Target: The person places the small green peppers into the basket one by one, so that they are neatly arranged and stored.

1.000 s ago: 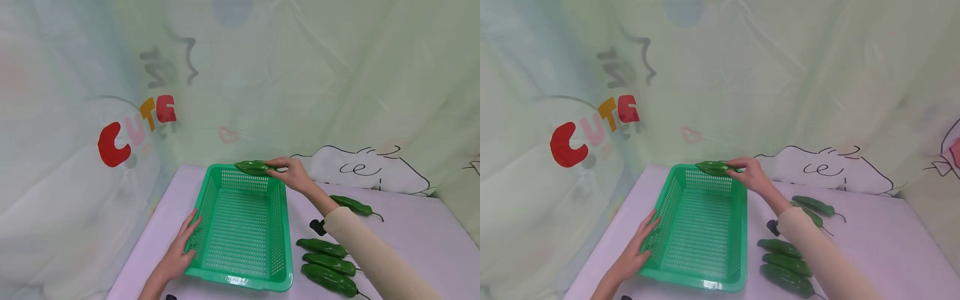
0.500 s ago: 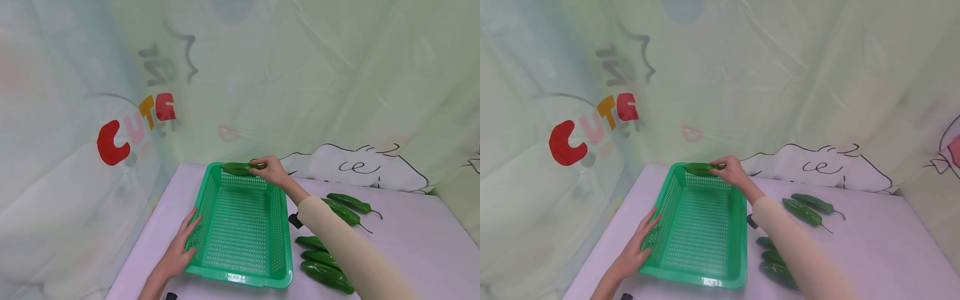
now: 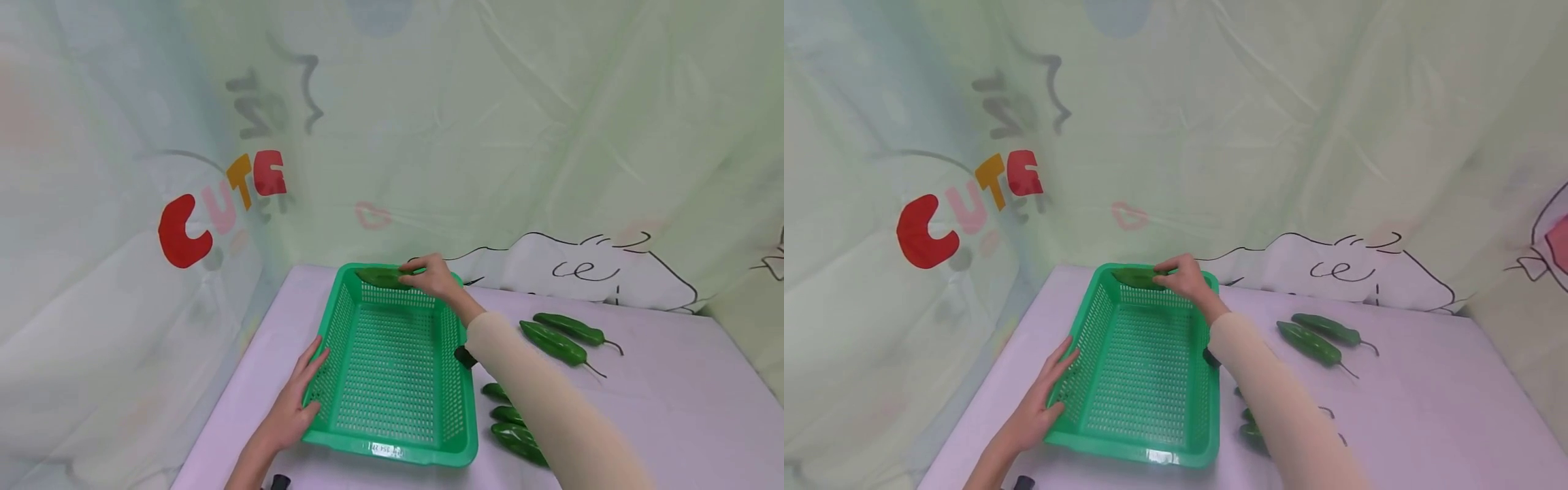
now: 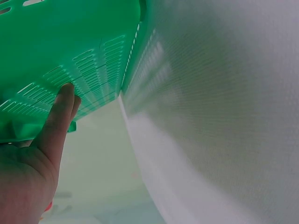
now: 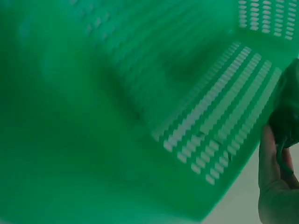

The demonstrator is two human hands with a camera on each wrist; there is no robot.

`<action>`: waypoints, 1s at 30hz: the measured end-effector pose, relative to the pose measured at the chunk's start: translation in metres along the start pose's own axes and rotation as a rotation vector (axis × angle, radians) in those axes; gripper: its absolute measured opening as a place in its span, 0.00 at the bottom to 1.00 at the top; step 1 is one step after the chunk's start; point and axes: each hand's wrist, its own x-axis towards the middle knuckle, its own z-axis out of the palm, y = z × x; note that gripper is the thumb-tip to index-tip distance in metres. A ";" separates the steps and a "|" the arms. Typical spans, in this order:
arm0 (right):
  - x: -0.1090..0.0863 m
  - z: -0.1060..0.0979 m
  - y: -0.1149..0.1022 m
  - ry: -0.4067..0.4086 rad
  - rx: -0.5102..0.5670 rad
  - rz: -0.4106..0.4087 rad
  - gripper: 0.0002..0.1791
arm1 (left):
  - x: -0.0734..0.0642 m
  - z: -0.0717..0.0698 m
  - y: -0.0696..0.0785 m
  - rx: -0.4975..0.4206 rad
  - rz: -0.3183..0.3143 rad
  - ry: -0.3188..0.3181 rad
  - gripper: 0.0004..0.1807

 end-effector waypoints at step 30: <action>0.012 0.047 0.042 -0.015 -0.070 0.104 0.15 | 0.002 -0.001 -0.006 0.017 0.029 -0.001 0.49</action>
